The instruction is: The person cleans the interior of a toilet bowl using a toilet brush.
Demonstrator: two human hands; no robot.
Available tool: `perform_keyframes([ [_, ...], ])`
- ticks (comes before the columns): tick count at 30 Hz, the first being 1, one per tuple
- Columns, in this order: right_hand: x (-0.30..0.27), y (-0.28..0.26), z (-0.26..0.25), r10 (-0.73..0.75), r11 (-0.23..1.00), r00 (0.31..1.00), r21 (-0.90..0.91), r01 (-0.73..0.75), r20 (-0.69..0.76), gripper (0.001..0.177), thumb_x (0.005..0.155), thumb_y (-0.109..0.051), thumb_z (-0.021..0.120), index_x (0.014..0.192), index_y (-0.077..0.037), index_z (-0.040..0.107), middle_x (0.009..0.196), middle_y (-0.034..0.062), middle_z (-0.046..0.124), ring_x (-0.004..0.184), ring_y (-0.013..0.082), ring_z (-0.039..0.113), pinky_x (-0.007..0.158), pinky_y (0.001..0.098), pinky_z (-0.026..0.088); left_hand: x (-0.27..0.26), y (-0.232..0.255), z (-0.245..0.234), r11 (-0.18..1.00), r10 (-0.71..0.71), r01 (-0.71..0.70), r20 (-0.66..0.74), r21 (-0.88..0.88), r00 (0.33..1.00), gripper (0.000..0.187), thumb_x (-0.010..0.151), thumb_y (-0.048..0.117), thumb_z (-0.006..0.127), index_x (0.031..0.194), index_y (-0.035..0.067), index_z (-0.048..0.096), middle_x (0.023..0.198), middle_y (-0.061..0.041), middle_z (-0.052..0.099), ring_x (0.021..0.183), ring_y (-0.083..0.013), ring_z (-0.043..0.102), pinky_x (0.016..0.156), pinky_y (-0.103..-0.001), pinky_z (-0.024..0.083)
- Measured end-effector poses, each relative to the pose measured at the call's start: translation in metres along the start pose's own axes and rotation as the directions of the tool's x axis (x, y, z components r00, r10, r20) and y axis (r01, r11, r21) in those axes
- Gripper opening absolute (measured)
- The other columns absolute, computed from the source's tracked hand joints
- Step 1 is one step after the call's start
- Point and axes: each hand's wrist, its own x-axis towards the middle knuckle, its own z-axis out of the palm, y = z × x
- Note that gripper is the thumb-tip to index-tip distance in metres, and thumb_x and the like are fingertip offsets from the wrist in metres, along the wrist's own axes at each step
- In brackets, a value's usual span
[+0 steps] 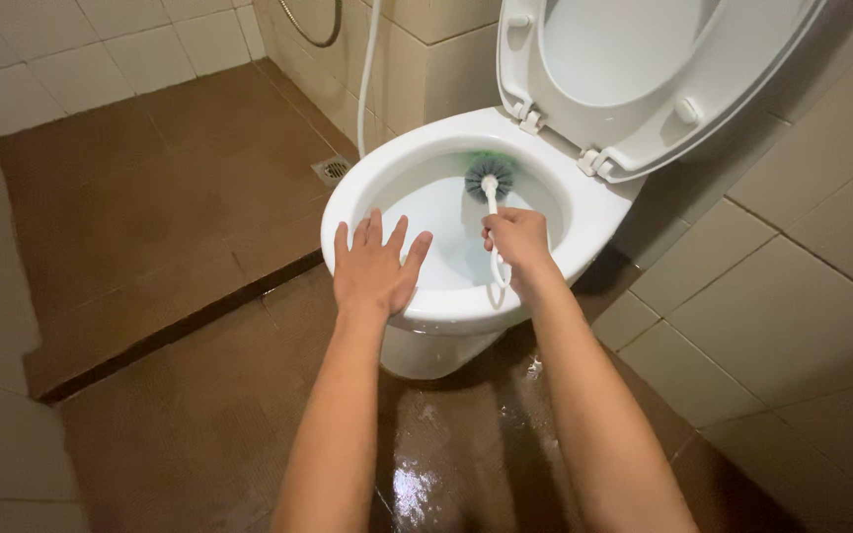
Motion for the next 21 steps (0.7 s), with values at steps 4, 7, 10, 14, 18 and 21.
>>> perform_keyframes([
  [4, -0.002, -0.001, -0.001, -0.021, 0.984, 0.989, -0.173, 0.046, 0.146, 0.029, 0.085, -0.008, 0.066, 0.111, 0.003, 0.074, 0.07, 0.0044, 0.066, 0.055, 0.0091, 0.057, 0.046, 0.0254, 0.039, 0.003, 0.0, 0.003, 1.0, 0.004, -0.004, 0.004, 0.006, 1.0, 0.078, 0.099, 0.068, 0.007, 0.158, 0.026, 0.036, 0.166, -0.012, 0.026, 0.151, -0.0285, 0.026, 0.125, -0.049, 0.001],
  [7, 0.002, 0.002, -0.002, -0.014, 0.96, 0.921, -0.253, 0.122, 0.389, 0.043, 0.082, -0.005, 0.069, 0.124, 0.004, 0.072, 0.069, 0.007, 0.067, 0.052, 0.0102, 0.055, 0.047, 0.0242, 0.043, 0.002, -0.001, 0.003, 1.0, 0.014, -0.014, -0.024, -0.001, 1.0, 0.078, 0.099, 0.068, 0.007, 0.158, 0.025, 0.037, 0.165, -0.013, 0.029, 0.15, -0.0291, 0.029, 0.125, -0.049, 0.002],
  [10, 0.005, 0.003, -0.008, -0.009, 0.973, 0.9, -0.203, 0.108, 0.436, 0.042, 0.083, -0.002, 0.069, 0.123, 0.007, 0.073, 0.07, 0.0067, 0.067, 0.053, 0.0093, 0.054, 0.048, 0.024, 0.043, 0.0, -0.001, 0.004, 1.0, 0.025, -0.025, -0.047, -0.004, 0.999, 0.079, 0.1, 0.067, 0.006, 0.158, 0.024, 0.036, 0.164, -0.013, 0.031, 0.149, -0.0282, 0.032, 0.125, -0.05, 0.002],
  [14, 0.005, 0.005, -0.014, 0.017, 0.984, 0.881, -0.163, 0.069, 0.473, 0.042, 0.085, -0.005, 0.068, 0.126, 0.005, 0.072, 0.071, 0.0044, 0.066, 0.055, 0.0082, 0.054, 0.048, 0.0238, 0.043, 0.001, -0.002, 0.004, 0.999, 0.034, -0.033, -0.023, 0.027, 0.999, 0.078, 0.1, 0.067, 0.007, 0.159, 0.024, 0.033, 0.164, -0.012, 0.031, 0.149, -0.0274, 0.031, 0.124, -0.051, 0.002],
  [18, 0.009, 0.001, -0.014, 0.02, 0.981, 0.876, -0.18, 0.076, 0.481, 0.044, 0.086, -0.007, 0.065, 0.128, 0.002, 0.072, 0.071, 0.0042, 0.065, 0.055, 0.009, 0.052, 0.047, 0.025, 0.041, 0.004, 0.0, 0.003, 0.999, 0.021, -0.021, 0.002, 0.027, 1.0, 0.078, 0.098, 0.069, 0.007, 0.159, 0.026, 0.029, 0.162, -0.012, 0.029, 0.149, -0.0274, 0.028, 0.123, -0.05, -0.001],
  [21, 0.007, -0.001, -0.017, 0.05, 0.984, 0.86, -0.174, 0.045, 0.508, 0.051, 0.083, -0.006, 0.06, 0.133, 0.001, 0.069, 0.072, 0.0036, 0.063, 0.056, 0.0104, 0.052, 0.048, 0.0266, 0.04, 0.001, -0.003, 0.005, 0.999, 0.042, -0.042, -0.05, 0.002, 0.998, 0.078, 0.099, 0.069, 0.01, 0.16, 0.024, 0.032, 0.164, -0.013, 0.03, 0.149, -0.028, 0.032, 0.124, -0.05, 0.002],
])
